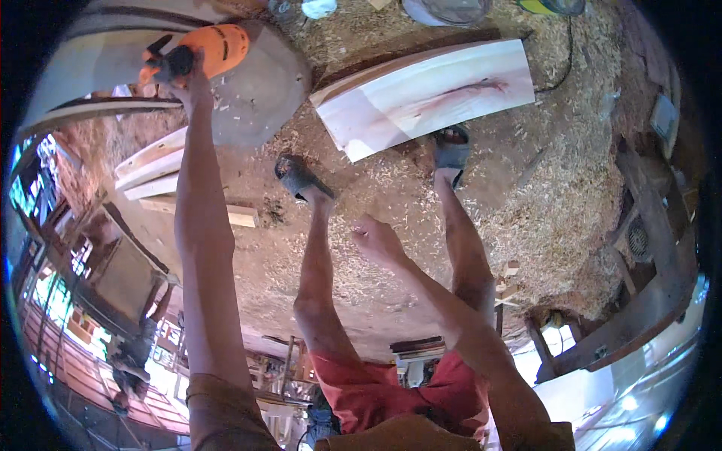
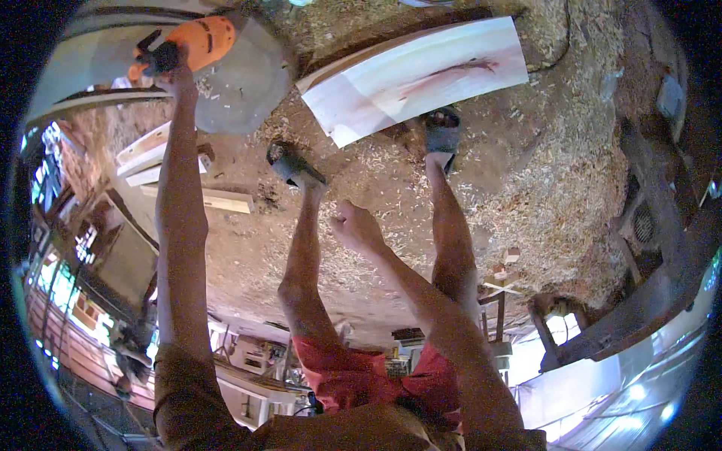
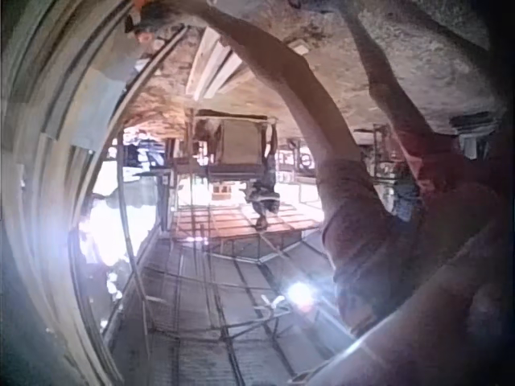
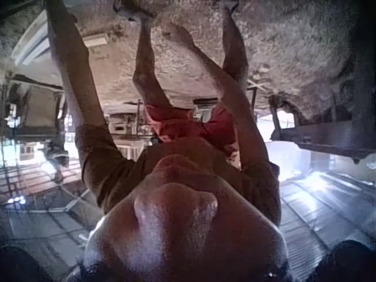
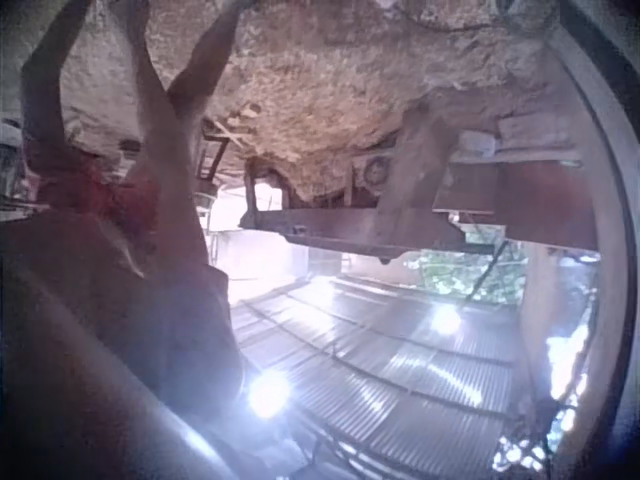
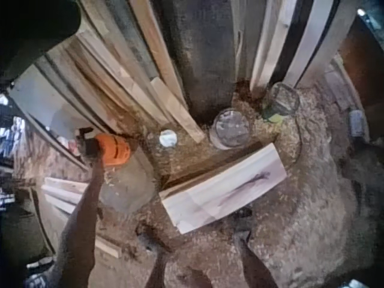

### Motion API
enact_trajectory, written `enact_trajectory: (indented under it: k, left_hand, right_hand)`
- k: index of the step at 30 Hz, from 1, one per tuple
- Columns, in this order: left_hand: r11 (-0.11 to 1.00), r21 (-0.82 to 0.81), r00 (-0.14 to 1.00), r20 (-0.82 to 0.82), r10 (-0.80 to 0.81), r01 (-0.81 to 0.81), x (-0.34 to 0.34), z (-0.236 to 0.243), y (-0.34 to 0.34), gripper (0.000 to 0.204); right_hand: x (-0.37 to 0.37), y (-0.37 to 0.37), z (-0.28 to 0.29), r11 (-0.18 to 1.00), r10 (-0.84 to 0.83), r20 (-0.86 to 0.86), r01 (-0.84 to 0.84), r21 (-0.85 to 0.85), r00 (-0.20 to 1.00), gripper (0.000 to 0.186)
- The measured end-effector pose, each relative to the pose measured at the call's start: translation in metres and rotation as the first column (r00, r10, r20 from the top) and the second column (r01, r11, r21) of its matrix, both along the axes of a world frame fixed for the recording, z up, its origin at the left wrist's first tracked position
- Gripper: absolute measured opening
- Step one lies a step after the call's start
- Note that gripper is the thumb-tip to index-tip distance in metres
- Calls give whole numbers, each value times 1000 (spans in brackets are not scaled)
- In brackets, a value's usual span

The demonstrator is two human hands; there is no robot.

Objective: The person feeds wooden boards through a surface planer machine multiple times to smooth the wood. They flip the boards to plane different sides and set them aside once finished.

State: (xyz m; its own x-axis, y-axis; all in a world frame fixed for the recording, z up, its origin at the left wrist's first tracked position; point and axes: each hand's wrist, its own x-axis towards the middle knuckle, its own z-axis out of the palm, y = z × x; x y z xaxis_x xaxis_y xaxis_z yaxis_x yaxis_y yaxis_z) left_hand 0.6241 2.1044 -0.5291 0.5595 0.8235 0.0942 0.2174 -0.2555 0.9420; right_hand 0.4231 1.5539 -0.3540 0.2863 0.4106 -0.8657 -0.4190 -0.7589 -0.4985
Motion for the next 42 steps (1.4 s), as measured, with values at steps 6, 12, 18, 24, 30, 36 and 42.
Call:
enact_trajectory:
  k: [6,12,18,24,30,36,42]
  left_hand:
    - [988,-78,984,-105,-140,133,-39,21,-6,108]
    - [993,-119,971,-233,-44,17,-34,32,-45,115]
    - [978,-55,906,-390,163,-200,-92,45,-81,85]
    - [356,-39,167,-832,-529,934,-71,-25,-278,108]
    - [299,-223,27,-759,-651,928,-45,-92,-263,93]
    - [328,-528,-107,-634,-766,783,-15,-125,-253,68]
    - [371,-383,-87,-785,-613,846,-43,-110,-254,82]
  right_hand:
    - [-8,1,1,997,-72,-27,72,16,997,36]
    - [-7,-33,-56,993,14,-4,-14,-118,1000,34]
    - [9,-41,-157,631,-773,-258,655,-417,580,47]
    - [13,-61,-281,268,-931,-337,894,-358,144,69]
    - [50,39,-258,105,-890,-457,968,-227,-10,77]
    - [77,63,-242,82,-881,-470,963,-257,-50,62]
    - [95,25,-244,3,-942,-322,953,-304,-99,46]
